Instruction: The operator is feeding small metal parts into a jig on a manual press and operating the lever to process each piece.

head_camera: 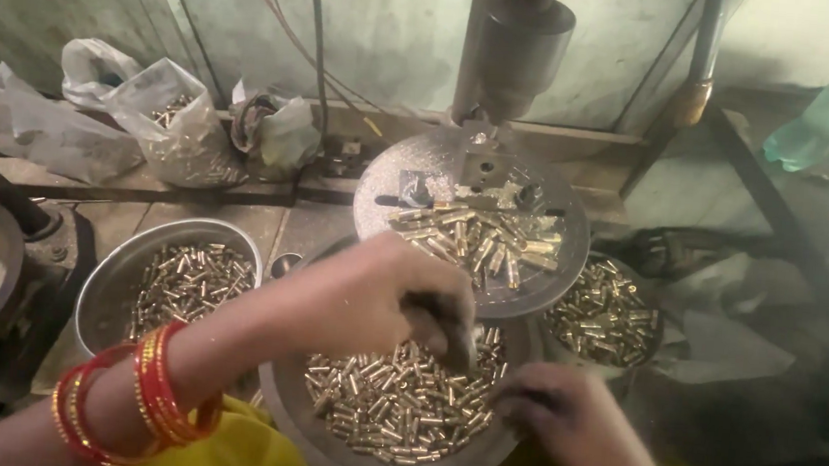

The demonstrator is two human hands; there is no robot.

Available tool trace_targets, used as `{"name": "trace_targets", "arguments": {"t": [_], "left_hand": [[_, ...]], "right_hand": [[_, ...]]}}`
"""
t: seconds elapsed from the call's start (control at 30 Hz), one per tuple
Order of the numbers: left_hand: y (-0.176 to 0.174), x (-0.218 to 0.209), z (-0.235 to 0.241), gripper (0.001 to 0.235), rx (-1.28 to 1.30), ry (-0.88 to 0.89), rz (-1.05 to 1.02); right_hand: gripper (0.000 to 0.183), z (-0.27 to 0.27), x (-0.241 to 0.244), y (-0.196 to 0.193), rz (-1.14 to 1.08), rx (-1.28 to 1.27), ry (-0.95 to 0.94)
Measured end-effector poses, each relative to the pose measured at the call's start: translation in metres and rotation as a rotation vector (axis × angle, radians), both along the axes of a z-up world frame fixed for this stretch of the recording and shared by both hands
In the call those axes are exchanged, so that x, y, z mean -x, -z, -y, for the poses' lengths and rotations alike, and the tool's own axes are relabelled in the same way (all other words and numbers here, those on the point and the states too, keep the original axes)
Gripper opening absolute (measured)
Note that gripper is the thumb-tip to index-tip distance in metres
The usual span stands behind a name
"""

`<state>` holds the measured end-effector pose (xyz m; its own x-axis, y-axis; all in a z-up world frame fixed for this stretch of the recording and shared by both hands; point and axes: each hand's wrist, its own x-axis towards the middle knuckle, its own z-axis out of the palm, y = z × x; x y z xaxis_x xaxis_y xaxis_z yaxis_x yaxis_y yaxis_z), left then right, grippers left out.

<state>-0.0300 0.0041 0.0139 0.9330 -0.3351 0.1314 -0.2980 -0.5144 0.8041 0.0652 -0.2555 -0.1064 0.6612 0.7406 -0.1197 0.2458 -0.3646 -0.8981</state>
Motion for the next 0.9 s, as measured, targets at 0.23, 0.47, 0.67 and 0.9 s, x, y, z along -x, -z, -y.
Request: {"name": "trace_targets", "arguments": {"t": [0.23,0.47,0.67,0.9], "left_hand": [[-0.002,-0.01,-0.003,0.017,0.005,-0.275,0.149],[-0.01,-0.016,-0.008,0.022,-0.03,-0.639,0.087],[-0.007,-0.024,-0.009,0.023,0.055,-0.656,0.148],[-0.009,-0.034,-0.007,0.026,0.025,-0.74,0.032]], "right_hand": [[0.009,0.001,-0.012,0.031,0.341,-0.041,0.187],[0.035,0.029,-0.117,0.118,0.413,0.146,0.58],[0.028,0.029,-0.176,0.191,0.615,0.262,0.49],[0.009,0.026,-0.214,0.222,0.765,0.367,0.412]]}}
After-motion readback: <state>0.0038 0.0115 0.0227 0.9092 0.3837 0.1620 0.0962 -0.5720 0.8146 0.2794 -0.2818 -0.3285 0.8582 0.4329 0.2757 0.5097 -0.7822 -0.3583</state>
